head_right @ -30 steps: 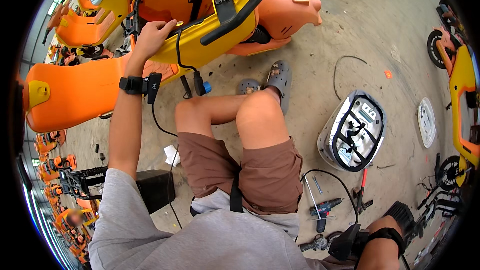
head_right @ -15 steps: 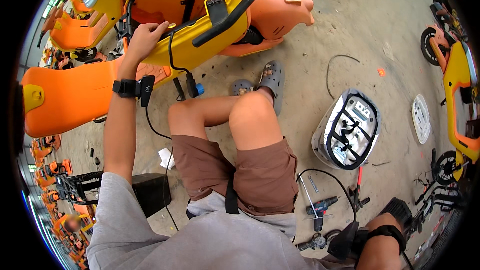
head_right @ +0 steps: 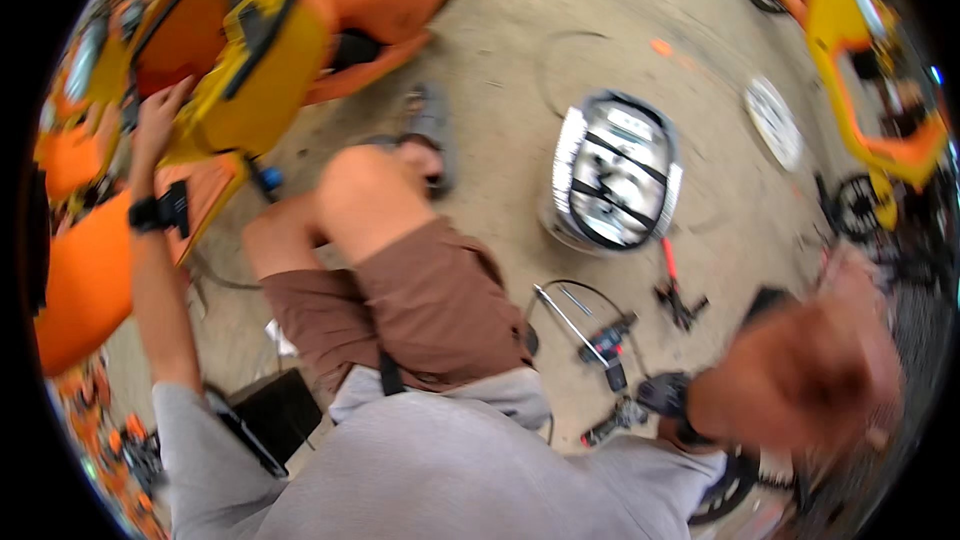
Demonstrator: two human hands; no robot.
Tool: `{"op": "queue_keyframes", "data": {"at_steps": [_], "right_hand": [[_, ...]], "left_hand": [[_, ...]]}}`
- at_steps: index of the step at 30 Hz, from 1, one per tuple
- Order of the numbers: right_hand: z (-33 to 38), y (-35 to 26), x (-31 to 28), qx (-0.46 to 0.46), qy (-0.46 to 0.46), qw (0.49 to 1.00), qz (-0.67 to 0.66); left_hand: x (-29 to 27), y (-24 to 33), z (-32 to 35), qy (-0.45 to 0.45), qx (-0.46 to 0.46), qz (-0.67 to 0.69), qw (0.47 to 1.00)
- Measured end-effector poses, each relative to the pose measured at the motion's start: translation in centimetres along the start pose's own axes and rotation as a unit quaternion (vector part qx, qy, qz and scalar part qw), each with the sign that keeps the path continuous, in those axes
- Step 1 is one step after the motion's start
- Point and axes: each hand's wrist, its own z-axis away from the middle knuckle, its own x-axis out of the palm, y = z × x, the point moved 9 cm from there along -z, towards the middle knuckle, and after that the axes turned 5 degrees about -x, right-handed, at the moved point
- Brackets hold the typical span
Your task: The person removes a black internal compartment from an orange scooter, manipulates wires and connectors, uses a drill on the exterior frame, and tightens bolts with a T-handle wrench.
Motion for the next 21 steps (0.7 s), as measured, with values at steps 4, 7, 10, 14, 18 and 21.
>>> {"op": "queue_keyframes", "data": {"at_steps": [4, 7, 10, 14, 18, 21], "right_hand": [[12.5, 12.2, -0.8, 0.356, -0.034, 0.933, -0.04], [26.6, 19.3, -6.5, 0.523, -0.118, 0.843, 0.046], [43.2, 22.3, -11.6, 0.665, -0.119, 0.737, -0.005], [62.7, 20.9, -20.0, 0.725, -0.195, 0.628, 0.207], [62.7, 15.9, -21.2, 0.692, -0.123, 0.549, 0.453], [62.3, 16.1, -23.3, 0.653, -0.172, 0.505, 0.537]], "left_hand": [[-1.0, -9.4, -2.1, -0.02, 0.067, 0.02, 0.997], [-0.2, -10.4, -4.4, -0.043, 0.06, -0.051, 0.996], [-0.7, -12.4, -5.5, -0.019, 0.136, -0.087, 0.987], [0.7, -11.9, -6.3, -0.03, 0.14, -0.086, 0.986], [0.4, -11.0, -6.3, -0.023, 0.154, -0.102, 0.983], [0.2, -10.9, -6.2, -0.019, 0.164, -0.107, 0.981]]}}
